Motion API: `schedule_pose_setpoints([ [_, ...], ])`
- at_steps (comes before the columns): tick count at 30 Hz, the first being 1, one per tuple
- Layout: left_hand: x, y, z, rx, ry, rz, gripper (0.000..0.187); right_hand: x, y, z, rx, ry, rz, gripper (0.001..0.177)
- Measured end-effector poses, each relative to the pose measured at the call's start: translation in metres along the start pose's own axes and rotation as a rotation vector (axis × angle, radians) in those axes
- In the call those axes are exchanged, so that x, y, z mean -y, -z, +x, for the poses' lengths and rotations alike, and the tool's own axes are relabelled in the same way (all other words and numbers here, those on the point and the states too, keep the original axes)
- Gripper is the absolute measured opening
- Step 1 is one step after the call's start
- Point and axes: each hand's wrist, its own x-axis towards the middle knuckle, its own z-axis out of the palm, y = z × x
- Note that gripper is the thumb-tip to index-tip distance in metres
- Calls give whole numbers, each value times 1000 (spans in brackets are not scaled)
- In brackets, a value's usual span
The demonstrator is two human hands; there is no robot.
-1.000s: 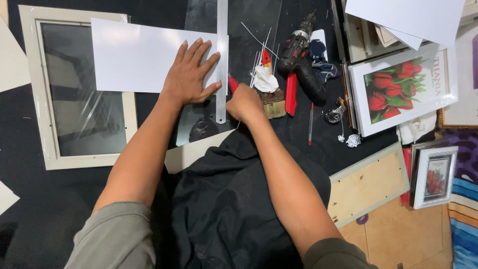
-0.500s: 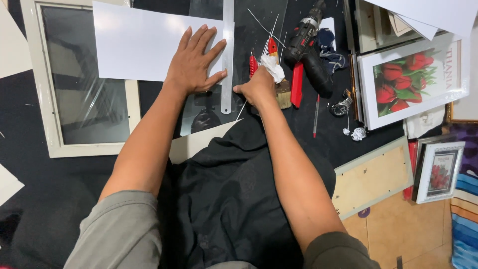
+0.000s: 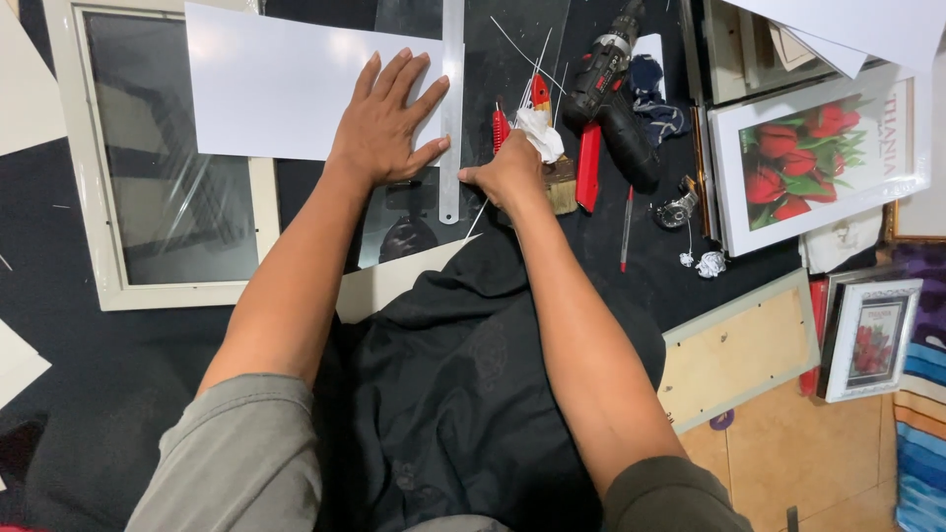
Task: Cutting a paper insert to size using a ruler and utility knife and fitting it into a picture frame.
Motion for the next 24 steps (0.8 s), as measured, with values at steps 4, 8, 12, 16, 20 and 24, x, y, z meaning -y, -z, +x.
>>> schedule_pose_setpoints([
  [4, 0, -2, 0, -7, 1, 20, 80, 1, 0, -2, -2, 5, 15, 93],
  [8, -1, 0, 0, -15, 2, 3, 78, 0, -3, 1, -3, -8, 15, 94],
  [12, -1, -2, 0, -14, 2, 40, 78, 1, 0, -3, -3, 11, 22, 93],
  [16, -1, -2, 1, 13, 15, 43, 79, 2, 0, -2, 13, 0, 24, 99],
  [20, -2, 0, 0, -5, 10, 45, 78, 2, 1, -5, 11, 6, 51, 98],
  [24, -2, 1, 1, 3, 11, 31, 75, 4, 3, -5, 24, -3, 21, 98],
])
